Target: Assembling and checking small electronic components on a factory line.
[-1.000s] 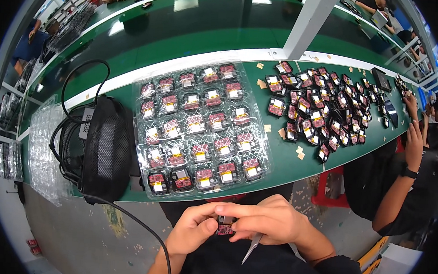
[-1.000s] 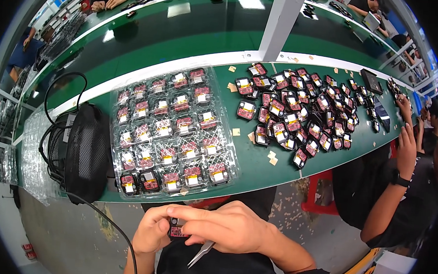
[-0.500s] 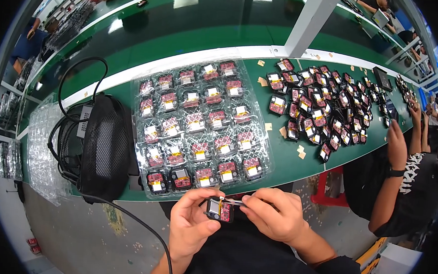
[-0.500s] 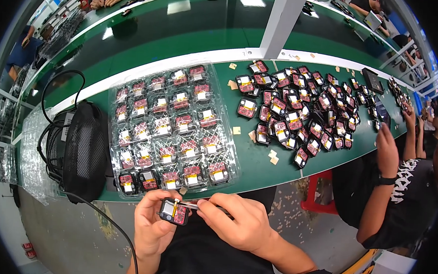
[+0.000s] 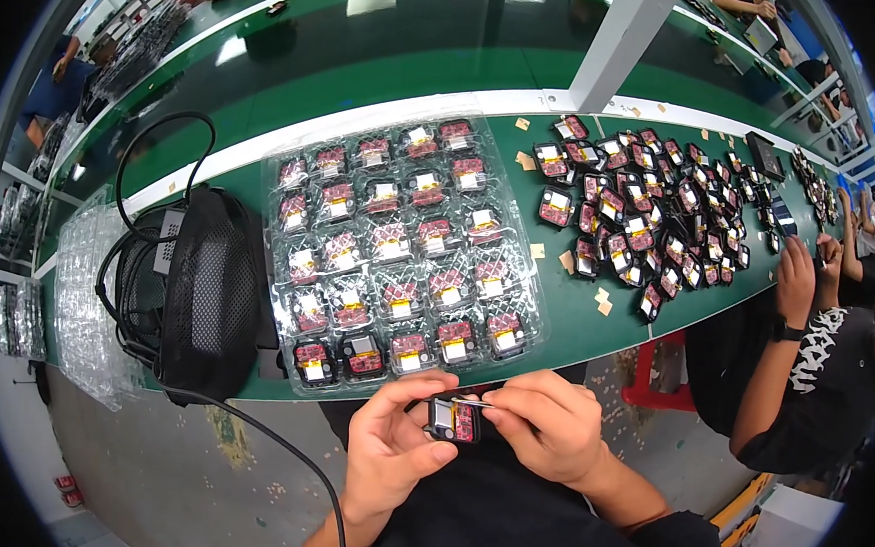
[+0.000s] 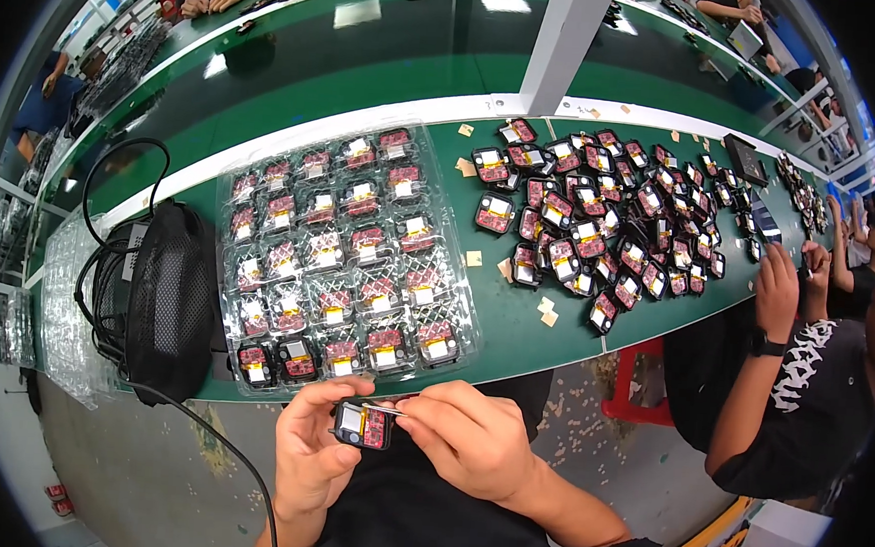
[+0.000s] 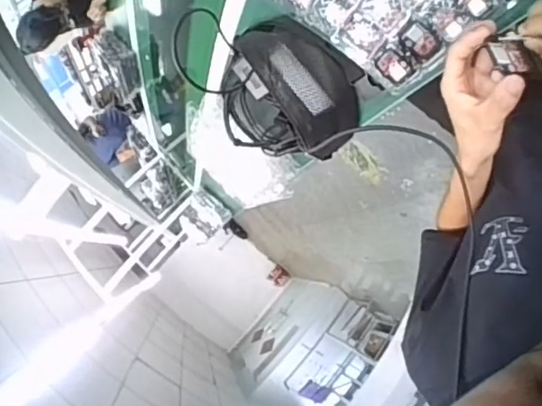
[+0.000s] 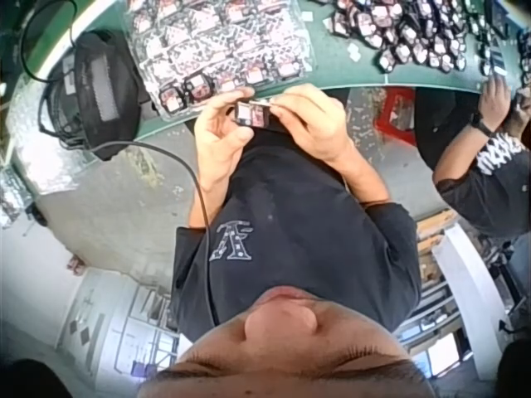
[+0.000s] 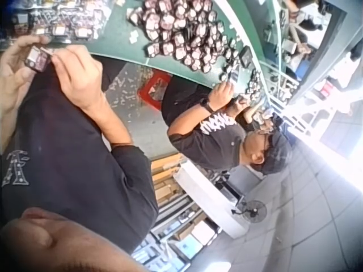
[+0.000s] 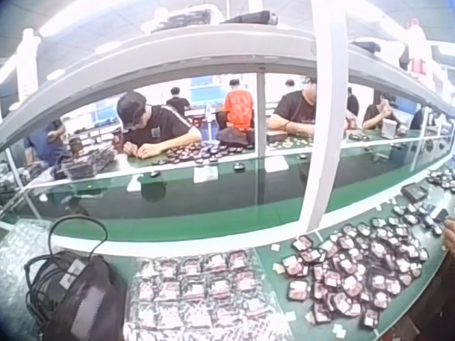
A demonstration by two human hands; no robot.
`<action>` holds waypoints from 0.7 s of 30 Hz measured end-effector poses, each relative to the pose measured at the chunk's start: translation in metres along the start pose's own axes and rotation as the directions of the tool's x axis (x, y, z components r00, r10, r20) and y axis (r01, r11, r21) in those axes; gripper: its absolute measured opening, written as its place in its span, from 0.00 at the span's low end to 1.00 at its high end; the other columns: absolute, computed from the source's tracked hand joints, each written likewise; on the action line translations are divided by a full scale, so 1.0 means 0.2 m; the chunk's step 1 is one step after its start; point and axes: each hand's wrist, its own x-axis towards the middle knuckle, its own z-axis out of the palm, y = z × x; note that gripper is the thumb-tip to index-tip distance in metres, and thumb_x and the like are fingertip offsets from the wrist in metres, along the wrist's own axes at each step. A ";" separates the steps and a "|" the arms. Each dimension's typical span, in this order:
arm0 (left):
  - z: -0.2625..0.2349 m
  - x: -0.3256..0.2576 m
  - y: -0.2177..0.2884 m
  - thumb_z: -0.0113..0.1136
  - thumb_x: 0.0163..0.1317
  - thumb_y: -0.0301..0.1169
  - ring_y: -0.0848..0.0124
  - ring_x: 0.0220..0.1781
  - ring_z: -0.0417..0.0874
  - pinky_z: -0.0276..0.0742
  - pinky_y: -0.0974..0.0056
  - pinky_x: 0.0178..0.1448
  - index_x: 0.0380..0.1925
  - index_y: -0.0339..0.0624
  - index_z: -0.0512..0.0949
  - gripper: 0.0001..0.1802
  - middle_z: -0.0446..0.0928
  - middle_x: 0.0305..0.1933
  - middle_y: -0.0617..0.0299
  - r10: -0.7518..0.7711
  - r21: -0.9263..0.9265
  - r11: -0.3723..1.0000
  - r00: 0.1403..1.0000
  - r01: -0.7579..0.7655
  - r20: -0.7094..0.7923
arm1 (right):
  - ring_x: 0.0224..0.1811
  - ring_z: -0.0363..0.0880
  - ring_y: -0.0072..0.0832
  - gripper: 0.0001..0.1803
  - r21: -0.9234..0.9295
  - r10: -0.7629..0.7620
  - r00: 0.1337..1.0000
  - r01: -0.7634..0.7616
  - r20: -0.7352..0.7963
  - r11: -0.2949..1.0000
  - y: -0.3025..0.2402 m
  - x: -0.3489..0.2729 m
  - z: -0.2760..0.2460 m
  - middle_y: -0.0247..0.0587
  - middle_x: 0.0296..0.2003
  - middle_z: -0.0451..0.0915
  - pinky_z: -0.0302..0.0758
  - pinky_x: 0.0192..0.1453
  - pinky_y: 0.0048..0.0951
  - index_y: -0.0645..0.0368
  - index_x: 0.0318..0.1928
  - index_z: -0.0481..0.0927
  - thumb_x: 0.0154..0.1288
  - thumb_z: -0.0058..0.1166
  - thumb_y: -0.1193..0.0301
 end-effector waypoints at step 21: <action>0.03 -0.01 0.00 0.72 0.57 0.13 0.57 0.67 0.79 0.83 0.60 0.65 0.62 0.32 0.74 0.31 0.67 0.71 0.45 0.031 0.048 0.998 0.999 -0.030 -0.022 | 0.27 0.85 0.29 0.12 -0.168 -0.088 0.995 0.078 -0.056 0.983 0.00 -0.03 0.03 0.40 0.36 0.84 0.80 0.26 0.28 0.62 0.42 0.86 0.56 0.72 0.77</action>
